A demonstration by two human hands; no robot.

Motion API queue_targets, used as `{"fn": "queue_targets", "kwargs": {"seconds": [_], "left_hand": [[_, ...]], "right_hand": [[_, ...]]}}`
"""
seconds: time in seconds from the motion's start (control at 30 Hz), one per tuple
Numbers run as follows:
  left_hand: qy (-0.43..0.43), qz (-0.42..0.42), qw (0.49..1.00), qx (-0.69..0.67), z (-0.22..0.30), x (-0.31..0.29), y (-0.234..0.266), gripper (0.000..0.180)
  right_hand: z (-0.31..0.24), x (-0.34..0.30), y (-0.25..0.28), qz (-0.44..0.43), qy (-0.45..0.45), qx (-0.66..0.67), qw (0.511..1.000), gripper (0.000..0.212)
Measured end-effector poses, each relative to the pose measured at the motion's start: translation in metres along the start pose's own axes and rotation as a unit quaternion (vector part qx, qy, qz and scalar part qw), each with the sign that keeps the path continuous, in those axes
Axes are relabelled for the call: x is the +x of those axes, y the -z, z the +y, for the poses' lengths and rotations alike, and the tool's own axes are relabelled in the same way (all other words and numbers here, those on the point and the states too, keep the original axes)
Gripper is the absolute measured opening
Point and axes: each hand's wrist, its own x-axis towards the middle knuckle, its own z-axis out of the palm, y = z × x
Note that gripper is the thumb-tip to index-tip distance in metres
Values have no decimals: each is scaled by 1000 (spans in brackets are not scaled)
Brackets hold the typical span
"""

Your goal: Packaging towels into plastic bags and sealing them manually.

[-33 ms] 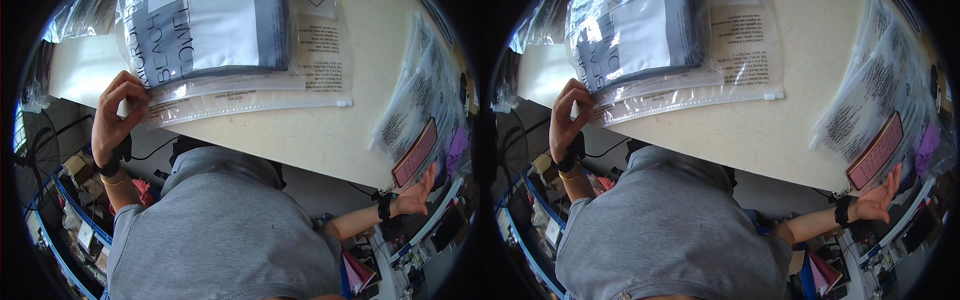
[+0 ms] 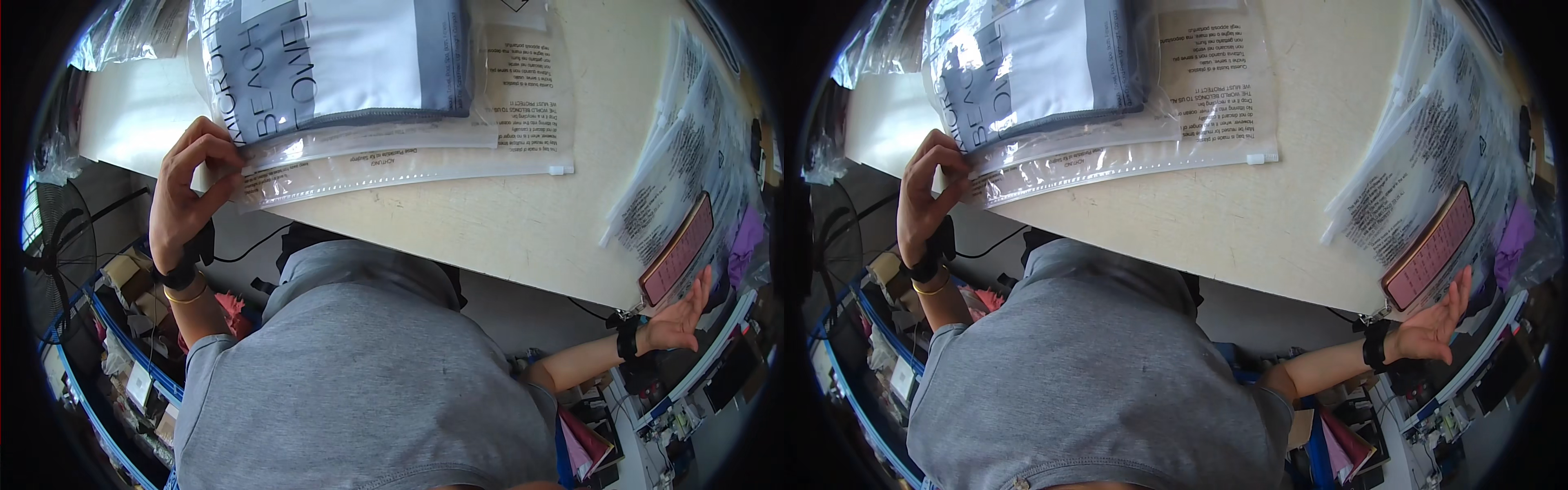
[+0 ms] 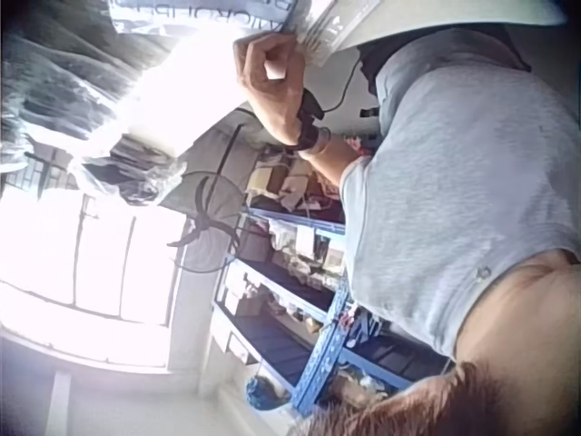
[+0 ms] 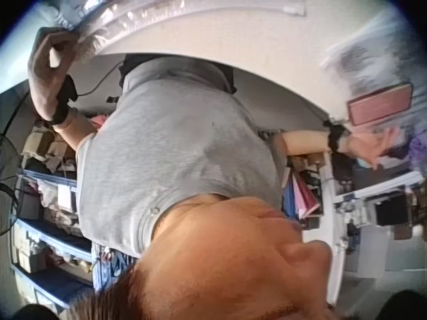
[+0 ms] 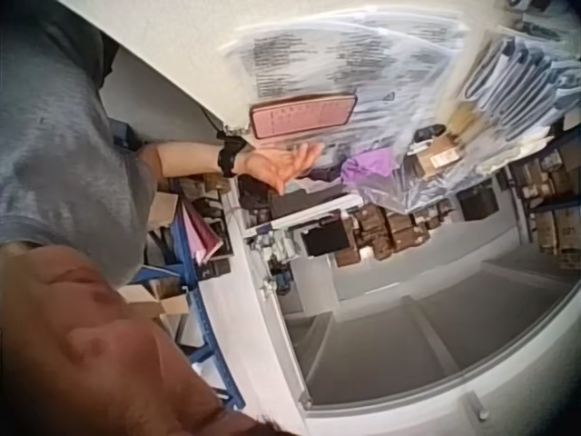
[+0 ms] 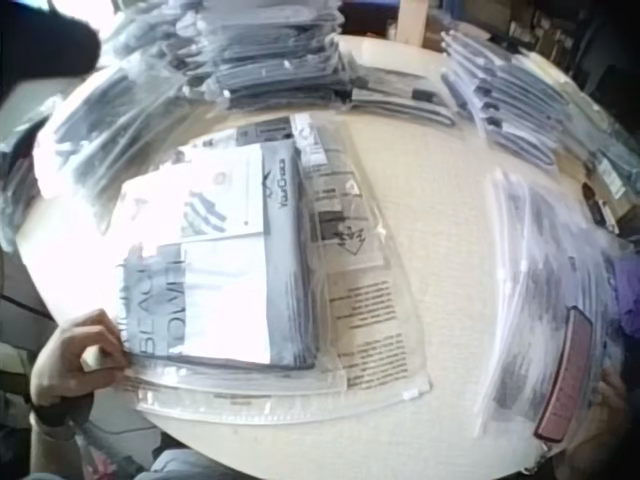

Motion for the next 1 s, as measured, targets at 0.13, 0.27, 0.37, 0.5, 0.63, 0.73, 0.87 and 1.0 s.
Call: {"fn": "queue_targets", "kwargs": {"seconds": [0.13, 0.27, 0.37, 0.5, 0.63, 0.73, 0.87, 1.0], "left_hand": [[-8, -2, 1000, 5, -1, -1, 0, 17], [10, 7, 1000, 2, -1, -4, -1, 17], [3, 5, 1000, -6, -1, 1, -2, 18], [6, 11, 1000, -10, 1, 2, -2, 18], [23, 11, 1000, -14, -2, 0, -4, 18], [23, 11, 999, -25, -4, -2, -5, 19], [14, 10, 1000, -23, -5, -1, -5, 20], [18, 13, 999, -24, -7, -1, -5, 21]], "right_hand": [[-1, 0, -1, -6, 1, 0, 1000, 98], [0, 3, -8, -5, -2, -3, 1000, 98], [-3, 2, -5, 2, -5, -8, 1000, 99], [-3, 1, -6, 5, -6, -5, 1000, 99], [-1, 1, -6, 10, -9, -4, 1000, 100], [0, 1, -4, 9, -9, -7, 1000, 100], [2, -1, -3, 11, -8, 1, 1000, 100], [1, -1, -3, 17, -11, 7, 1000, 101]]}}
